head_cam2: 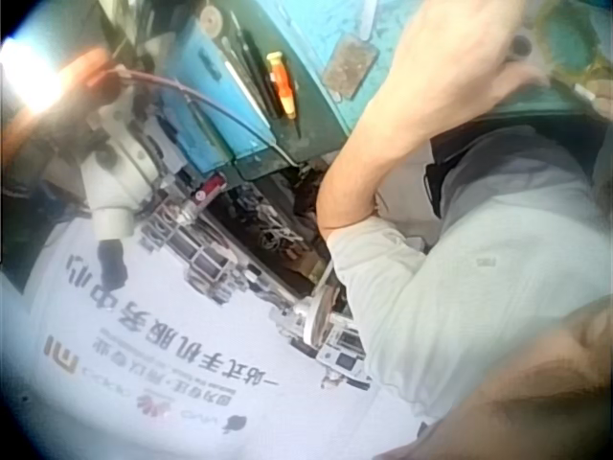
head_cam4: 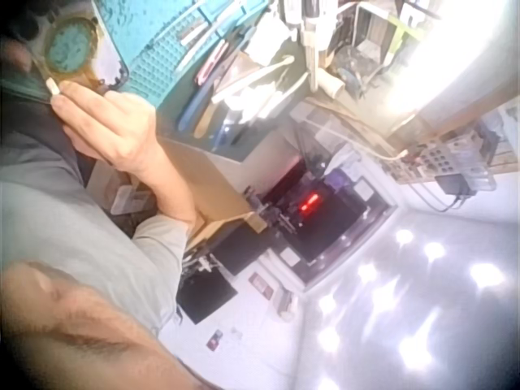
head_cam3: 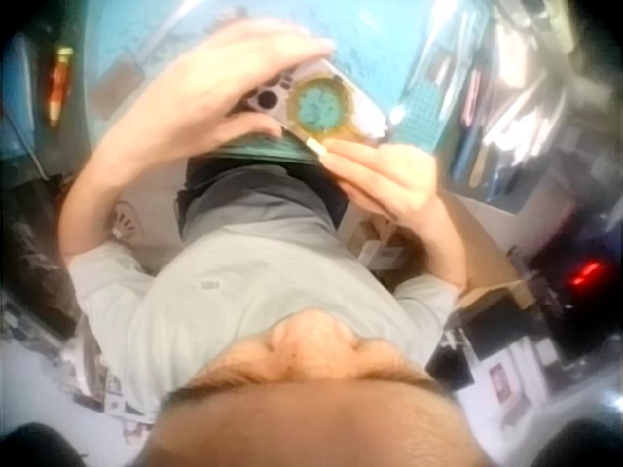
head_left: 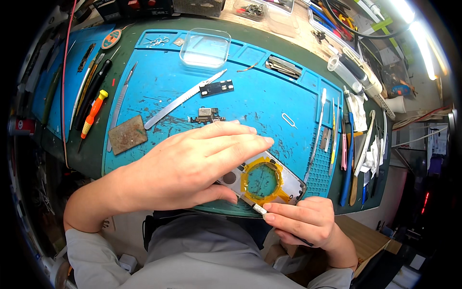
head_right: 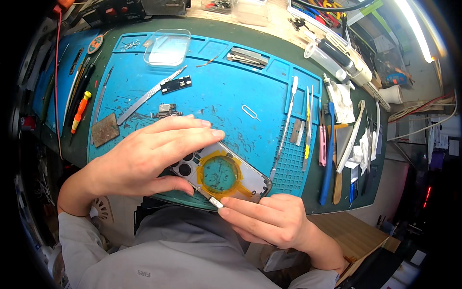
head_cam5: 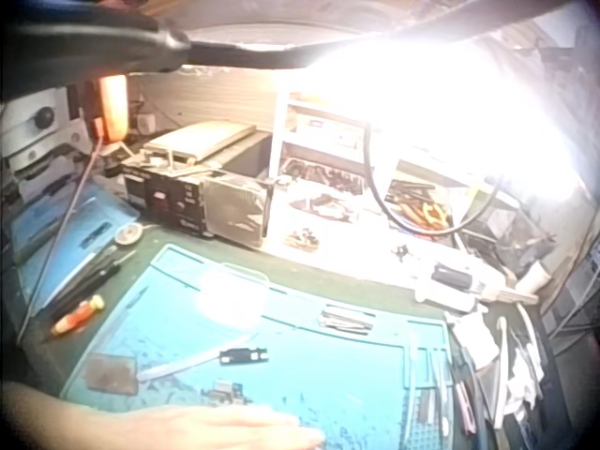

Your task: The person uses a small brush to clean the interior of a disassembled smartphone back housing, focusing on the camera module area and adhesive residue. They then pick up a small component from a plastic bag and place it on the workbench.

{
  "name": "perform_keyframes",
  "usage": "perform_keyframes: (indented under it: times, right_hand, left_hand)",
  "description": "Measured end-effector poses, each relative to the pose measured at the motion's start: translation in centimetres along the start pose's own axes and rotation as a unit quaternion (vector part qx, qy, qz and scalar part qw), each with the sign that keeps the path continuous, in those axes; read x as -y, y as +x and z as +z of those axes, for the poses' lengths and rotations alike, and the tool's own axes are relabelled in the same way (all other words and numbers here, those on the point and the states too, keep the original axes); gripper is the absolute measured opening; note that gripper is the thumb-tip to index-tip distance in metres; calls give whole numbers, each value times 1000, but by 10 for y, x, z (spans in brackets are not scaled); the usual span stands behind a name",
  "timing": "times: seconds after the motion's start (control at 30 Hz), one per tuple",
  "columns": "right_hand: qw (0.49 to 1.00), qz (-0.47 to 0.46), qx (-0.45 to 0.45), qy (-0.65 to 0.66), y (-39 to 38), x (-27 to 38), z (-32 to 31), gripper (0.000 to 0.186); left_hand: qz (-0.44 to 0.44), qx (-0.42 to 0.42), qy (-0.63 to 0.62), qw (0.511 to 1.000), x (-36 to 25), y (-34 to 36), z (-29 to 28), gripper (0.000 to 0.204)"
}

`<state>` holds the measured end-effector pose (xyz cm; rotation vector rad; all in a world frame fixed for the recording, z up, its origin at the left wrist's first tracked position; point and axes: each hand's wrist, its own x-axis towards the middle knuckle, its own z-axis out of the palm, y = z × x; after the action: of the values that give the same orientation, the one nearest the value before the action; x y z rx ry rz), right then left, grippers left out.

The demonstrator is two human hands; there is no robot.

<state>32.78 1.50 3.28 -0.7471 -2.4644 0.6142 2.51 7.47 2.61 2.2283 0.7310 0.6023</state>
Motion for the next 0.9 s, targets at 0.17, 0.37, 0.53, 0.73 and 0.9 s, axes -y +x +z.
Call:
perform_keyframes:
  times: [0.17,0.37,0.53,0.73,0.9]
  right_hand:
    - [1000,-1,-12,-3,-2,0,0,38]
    - [1000,8,-2,13,3,2,-1,40]
    - [1000,4,-11,10,5,2,2,36]
    - [1000,11,-7,10,11,3,2,39]
    - [999,6,-36,26,2,-1,5,37]
  left_hand:
    - [2,1,3,1000,1,-1,1,90]
    - [6,-4,-5,1000,4,-1,2,89]
    - [3,1,-9,1000,3,-1,0,88]
    - [5,0,-16,1000,2,-1,0,89]
    - [-3,5,-5,1000,-7,-5,-11,87]
